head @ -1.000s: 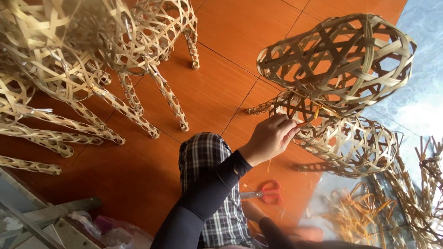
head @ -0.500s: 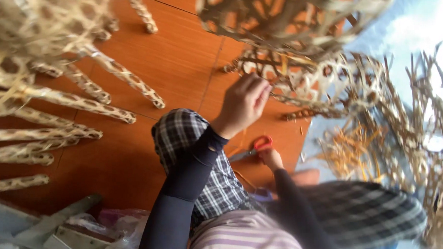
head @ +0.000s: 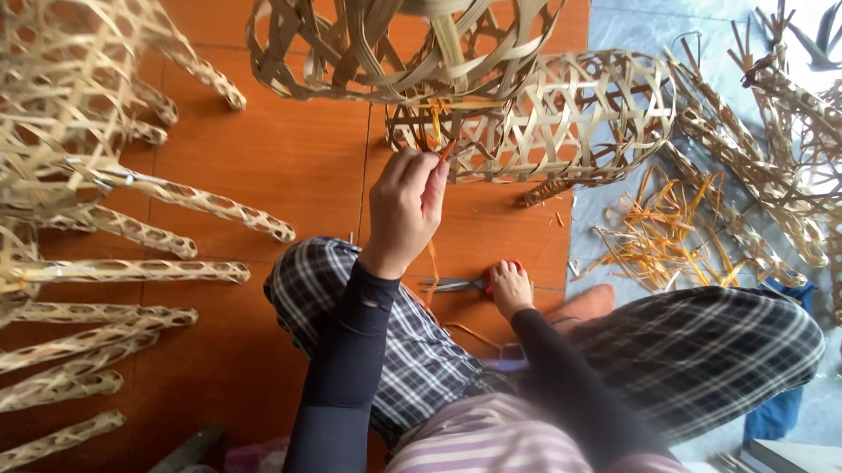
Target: Assembling and tying bamboo strips together to create animal-shaped sculptures.
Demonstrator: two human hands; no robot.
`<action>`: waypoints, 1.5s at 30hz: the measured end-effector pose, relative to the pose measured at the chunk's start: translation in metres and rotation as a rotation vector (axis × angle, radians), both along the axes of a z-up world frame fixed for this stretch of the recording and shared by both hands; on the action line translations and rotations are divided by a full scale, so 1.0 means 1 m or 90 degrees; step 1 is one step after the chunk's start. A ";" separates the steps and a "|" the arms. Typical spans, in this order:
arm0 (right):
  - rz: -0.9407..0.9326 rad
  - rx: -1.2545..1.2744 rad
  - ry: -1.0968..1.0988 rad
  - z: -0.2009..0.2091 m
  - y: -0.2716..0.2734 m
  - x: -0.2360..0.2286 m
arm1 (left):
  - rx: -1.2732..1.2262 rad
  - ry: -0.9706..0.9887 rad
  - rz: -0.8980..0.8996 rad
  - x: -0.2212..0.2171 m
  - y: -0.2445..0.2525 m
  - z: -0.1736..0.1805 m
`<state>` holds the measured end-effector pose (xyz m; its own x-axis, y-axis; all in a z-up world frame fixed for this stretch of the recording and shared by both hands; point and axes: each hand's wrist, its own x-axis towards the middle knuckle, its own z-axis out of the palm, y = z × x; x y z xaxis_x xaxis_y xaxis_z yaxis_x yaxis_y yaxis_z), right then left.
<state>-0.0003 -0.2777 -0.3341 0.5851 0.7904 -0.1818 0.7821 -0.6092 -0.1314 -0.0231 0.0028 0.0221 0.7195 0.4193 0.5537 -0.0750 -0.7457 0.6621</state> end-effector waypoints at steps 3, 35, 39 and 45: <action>0.002 -0.072 0.016 -0.001 -0.010 -0.001 | 0.000 -0.003 0.000 -0.001 0.001 -0.003; -0.061 0.303 0.759 0.325 -0.010 0.101 | -0.021 -0.035 0.077 0.005 0.008 -0.040; -0.043 0.274 0.747 0.339 0.024 0.106 | -0.072 -0.021 0.033 0.000 0.010 -0.029; 0.101 0.402 0.825 0.343 0.049 0.102 | -0.138 0.010 0.013 0.000 0.008 -0.040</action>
<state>0.1014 -0.2283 0.0090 0.1842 0.9769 -0.1085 -0.0406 -0.1028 -0.9939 -0.0229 0.0110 -0.0179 0.7177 0.5416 0.4377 -0.0494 -0.5874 0.8078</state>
